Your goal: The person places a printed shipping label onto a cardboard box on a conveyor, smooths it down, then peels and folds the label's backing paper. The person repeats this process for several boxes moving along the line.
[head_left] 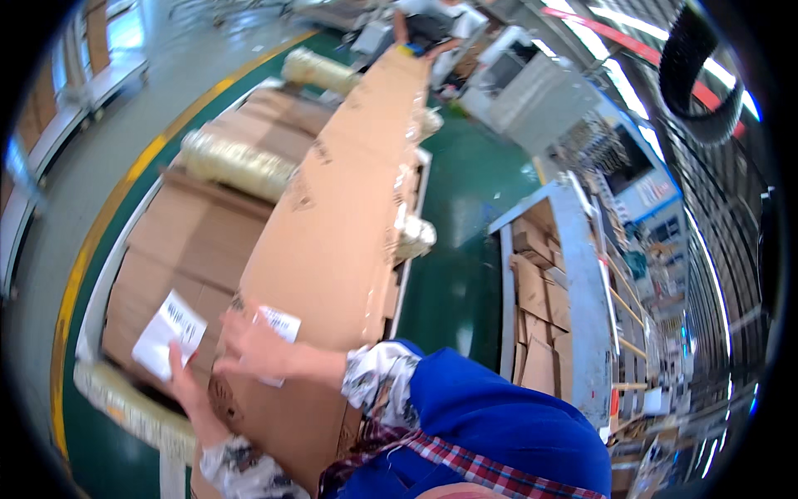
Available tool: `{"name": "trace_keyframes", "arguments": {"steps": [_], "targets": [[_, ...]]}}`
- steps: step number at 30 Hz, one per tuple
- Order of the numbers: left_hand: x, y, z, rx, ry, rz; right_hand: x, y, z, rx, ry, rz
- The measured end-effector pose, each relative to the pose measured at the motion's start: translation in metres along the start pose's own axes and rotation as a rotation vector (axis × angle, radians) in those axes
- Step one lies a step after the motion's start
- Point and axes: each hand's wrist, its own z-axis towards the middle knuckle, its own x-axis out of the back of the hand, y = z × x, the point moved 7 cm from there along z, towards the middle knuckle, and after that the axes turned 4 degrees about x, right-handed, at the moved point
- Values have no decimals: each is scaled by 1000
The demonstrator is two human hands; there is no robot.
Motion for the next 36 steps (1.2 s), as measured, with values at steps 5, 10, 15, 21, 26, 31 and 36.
{"name": "trace_keyframes", "arguments": {"steps": [5, 10, 15, 21, 26, 31, 36], "targets": [[-38, 23, -30, -5, -111, -166, 4, 10, 7, -204, 189, 548], [-56, 27, -48, 68, -383, -55, 1, 8, 7, -253, 343, 1323], [-64, 23, -54, 45, -419, 5, 11, 36, 4, -341, 425, 1243], [-67, 38, -50, -3, -508, -159, 26, 39, -3, -401, 495, 1022], [-61, 27, -47, -18, -446, 56, 23, 35, -5, -394, 484, 897], [-59, 26, -47, -22, -405, 111, 28, 0, -4, -255, 315, 833], [-53, 15, -41, -15, -387, 143, 28, -17, -7, 14, 401, 883]]}}
